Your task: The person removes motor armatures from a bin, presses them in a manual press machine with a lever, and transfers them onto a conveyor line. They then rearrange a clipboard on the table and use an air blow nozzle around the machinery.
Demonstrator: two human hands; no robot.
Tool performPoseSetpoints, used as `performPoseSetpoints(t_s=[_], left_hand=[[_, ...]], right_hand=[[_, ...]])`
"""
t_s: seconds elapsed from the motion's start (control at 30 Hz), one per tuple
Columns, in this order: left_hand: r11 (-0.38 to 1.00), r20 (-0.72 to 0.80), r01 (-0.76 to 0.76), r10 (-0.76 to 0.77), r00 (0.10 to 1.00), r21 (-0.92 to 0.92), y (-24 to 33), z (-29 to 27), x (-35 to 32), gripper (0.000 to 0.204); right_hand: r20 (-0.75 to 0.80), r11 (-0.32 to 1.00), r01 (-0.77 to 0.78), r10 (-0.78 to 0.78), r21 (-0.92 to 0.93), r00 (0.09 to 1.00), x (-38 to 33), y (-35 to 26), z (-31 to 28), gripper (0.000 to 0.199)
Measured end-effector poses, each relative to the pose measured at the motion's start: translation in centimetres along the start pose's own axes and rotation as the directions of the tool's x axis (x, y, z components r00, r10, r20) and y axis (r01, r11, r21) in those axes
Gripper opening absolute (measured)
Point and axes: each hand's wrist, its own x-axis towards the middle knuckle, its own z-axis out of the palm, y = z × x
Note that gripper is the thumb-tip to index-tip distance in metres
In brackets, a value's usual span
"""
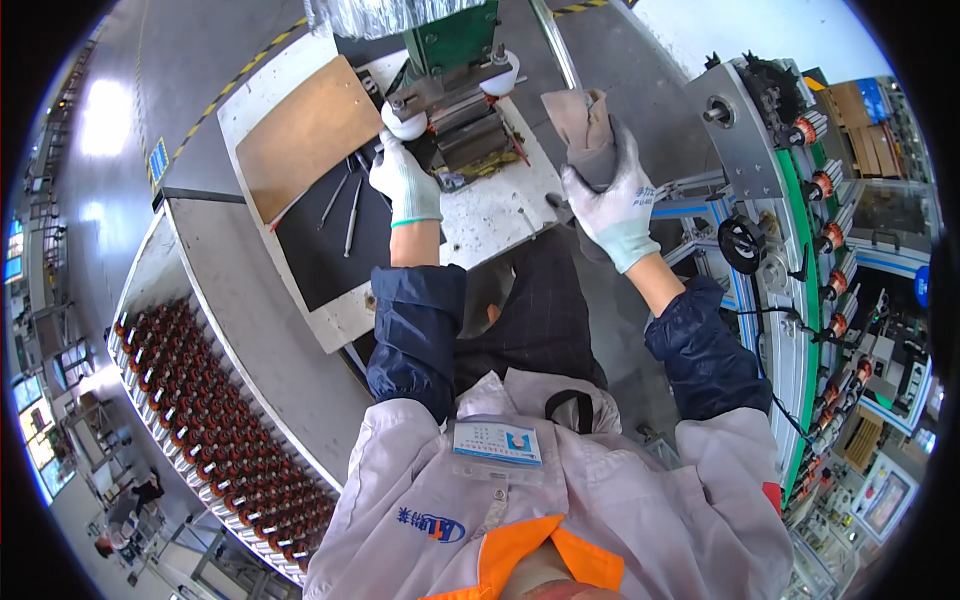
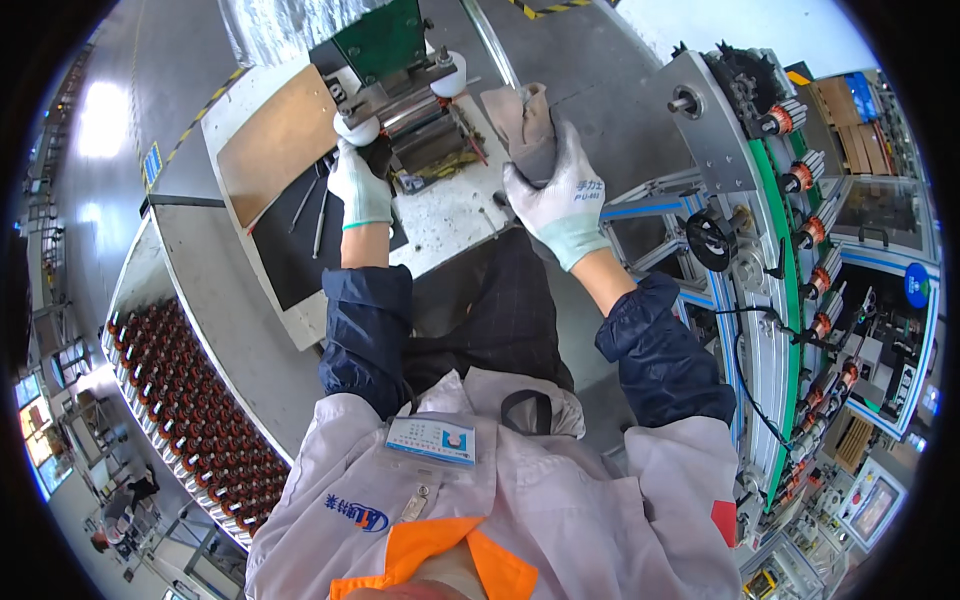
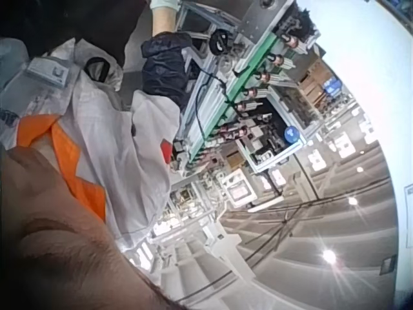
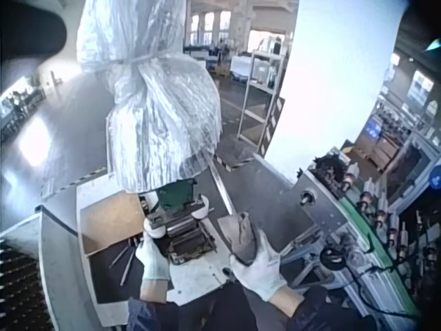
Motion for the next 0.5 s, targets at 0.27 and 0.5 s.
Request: performPoseSetpoints(t_s=[0.27,0.5], left_hand=[[0.995,-0.059,0.090,-0.093,0.994,-0.043,-1.5,1.6,-0.9,0.028],[0.999,0.014,0.052,-0.052,0.999,0.011,0.7,2.4,-2.0,0.040]], right_hand=[[0.069,0.998,-0.068,0.069,-0.020,0.995,1.0,0.3,-2.2,0.072],[-0.058,0.998,0.019,-0.023,-0.064,0.998,1.4,1.4,0.6,0.075]])
